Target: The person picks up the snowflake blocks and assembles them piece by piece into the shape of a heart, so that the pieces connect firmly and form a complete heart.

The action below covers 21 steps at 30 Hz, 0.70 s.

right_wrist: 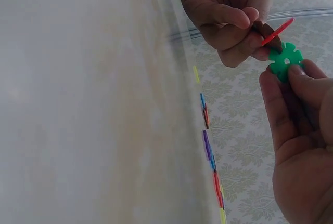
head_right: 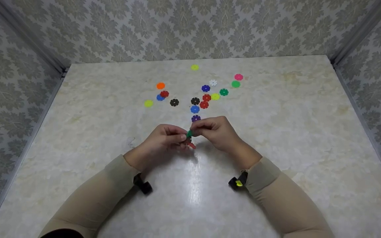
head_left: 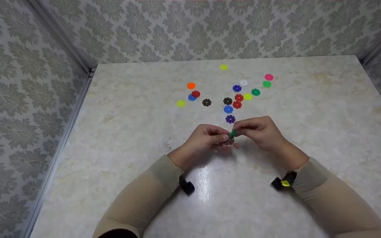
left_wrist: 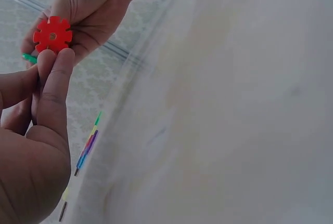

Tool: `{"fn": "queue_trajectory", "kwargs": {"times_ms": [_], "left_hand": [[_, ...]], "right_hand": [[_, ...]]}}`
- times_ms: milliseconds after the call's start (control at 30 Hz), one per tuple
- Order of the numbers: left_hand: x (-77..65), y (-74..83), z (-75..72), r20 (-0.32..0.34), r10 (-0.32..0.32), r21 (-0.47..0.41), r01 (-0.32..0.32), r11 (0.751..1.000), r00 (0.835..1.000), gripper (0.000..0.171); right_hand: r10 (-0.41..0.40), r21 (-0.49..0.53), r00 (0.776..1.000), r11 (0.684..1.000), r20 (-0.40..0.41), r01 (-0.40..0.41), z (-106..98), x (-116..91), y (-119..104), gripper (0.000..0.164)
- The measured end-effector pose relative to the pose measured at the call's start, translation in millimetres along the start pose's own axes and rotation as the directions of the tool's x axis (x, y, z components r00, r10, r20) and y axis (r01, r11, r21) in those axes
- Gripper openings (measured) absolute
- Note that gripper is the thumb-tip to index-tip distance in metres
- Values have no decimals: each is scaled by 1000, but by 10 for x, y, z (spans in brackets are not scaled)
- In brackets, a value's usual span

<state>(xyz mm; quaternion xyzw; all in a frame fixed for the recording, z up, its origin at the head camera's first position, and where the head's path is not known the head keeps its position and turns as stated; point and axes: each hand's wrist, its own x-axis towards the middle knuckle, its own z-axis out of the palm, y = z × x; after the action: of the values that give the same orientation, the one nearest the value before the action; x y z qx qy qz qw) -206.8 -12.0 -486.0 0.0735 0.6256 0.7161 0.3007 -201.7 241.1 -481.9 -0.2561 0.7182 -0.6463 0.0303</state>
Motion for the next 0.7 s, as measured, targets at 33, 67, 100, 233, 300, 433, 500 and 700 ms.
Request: {"fn": "queue_trajectory", "kwargs": {"times_ms": [33,67,100,233,300,433,500,700], "left_hand": [[-2,1,5,7,-1,-1,1,1000,1000,20],[-2,1,8,11,-1,-6,1,1000,1000,20],[-1,1,12,12,-1,-11,1,1000,1000,21],[23,-6,7,15,17,-26,-17,1000,1000,22],[36,-7,-4,21,25,-37,-25,999,999,22],[56,-12,-35,16,47,-56,-46,997,999,19],[63,-12,-48,-5,67,-79,-68,995,998,15],[90,-47,-89,-126,127,-186,-149,971,984,11]], "right_hand": [[-5,4,1000,1000,8,5,-2,-2,-2,15],[-10,6,1000,1000,11,10,-3,-2,-2,15],[-18,8,1000,1000,11,18,-1,-3,-1,15],[-54,-1,998,999,-30,54,20,1,10,16],[-53,-14,997,999,-63,52,36,6,12,18],[17,-19,992,1000,-127,-20,44,20,7,26],[58,-38,985,997,-163,-65,28,28,4,28],[179,-221,956,947,-232,-231,-57,112,44,23]]}}
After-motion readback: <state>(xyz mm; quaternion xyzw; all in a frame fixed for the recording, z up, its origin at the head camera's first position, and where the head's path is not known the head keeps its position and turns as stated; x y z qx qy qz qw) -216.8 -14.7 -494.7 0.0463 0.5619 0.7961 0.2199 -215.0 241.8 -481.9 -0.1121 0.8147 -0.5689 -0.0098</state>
